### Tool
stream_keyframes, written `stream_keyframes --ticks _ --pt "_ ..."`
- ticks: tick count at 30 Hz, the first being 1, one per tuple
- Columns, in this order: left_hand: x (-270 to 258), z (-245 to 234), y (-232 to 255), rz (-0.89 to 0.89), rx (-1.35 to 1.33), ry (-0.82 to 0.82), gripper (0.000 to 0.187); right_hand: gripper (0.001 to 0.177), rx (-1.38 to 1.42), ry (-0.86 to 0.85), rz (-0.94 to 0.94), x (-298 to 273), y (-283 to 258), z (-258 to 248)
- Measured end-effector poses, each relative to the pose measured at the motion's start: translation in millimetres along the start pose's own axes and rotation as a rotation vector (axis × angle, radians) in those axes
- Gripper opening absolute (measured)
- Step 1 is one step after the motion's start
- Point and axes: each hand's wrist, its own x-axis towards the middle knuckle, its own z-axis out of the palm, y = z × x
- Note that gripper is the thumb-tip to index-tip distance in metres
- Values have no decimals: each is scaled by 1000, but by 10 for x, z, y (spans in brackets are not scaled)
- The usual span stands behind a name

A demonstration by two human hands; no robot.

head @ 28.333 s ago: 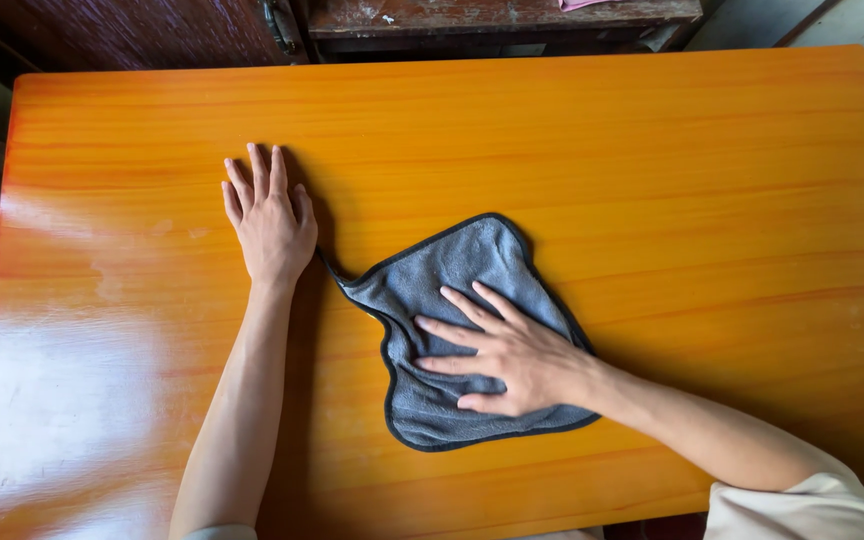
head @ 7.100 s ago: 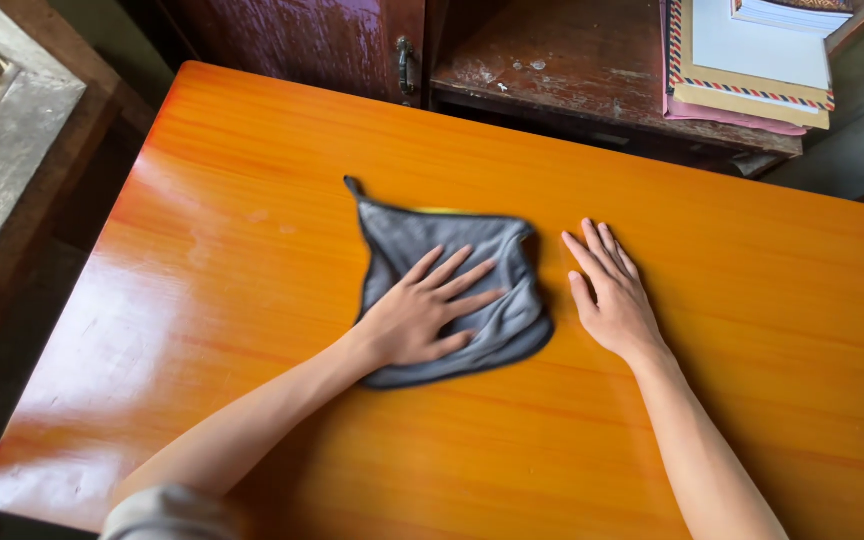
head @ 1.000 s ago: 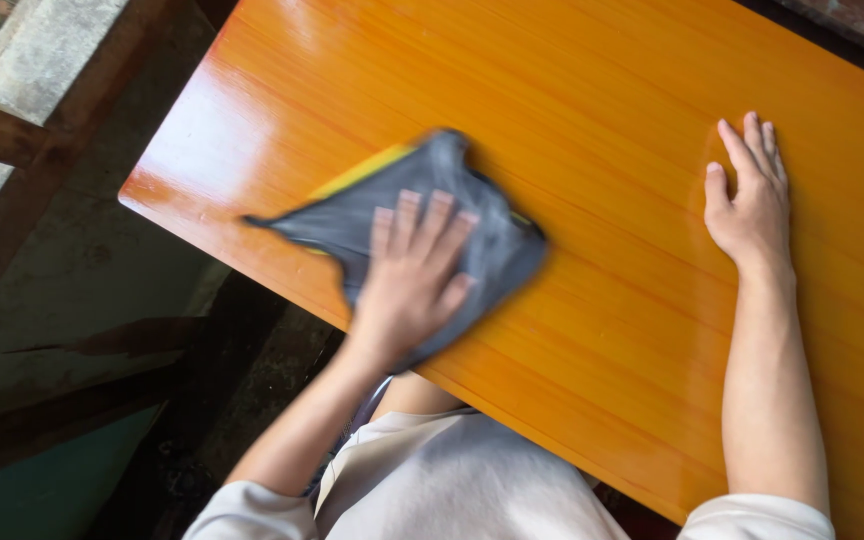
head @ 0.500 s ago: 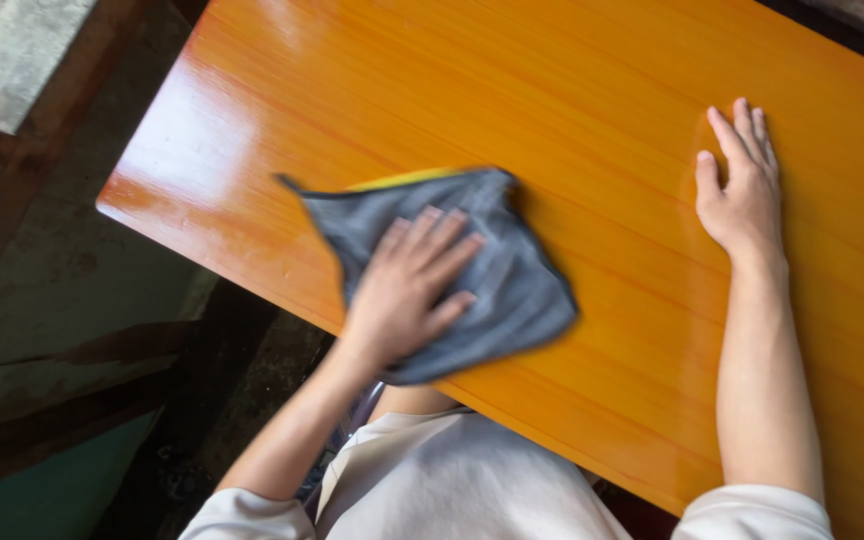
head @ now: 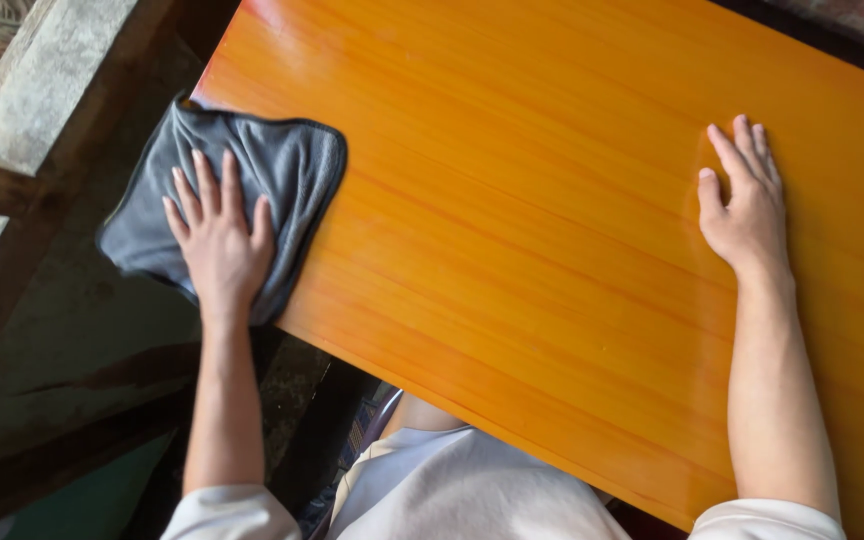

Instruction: Wiping a wooden table with a microfiber cloth.

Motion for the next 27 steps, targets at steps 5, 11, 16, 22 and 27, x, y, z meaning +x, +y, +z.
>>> stream_keyframes --ticks 5,11,16,22,27 --pt "-289 7 689 109 8 -40 66 48 -4 1 6 23 22 12" --pt "-785 -65 1812 341 -92 -153 73 48 0 -27 44 -18 114 20" --pt "-1244 -141 2480 587 -164 -306 76 49 -2 -15 22 -24 201 61" --pt "-1537 -46 2689 1045 -322 -492 76 49 -14 15 -33 -9 314 92" --pt "-1136 185 2578 1153 -411 -542 71 48 0 9 -31 -1 289 39"
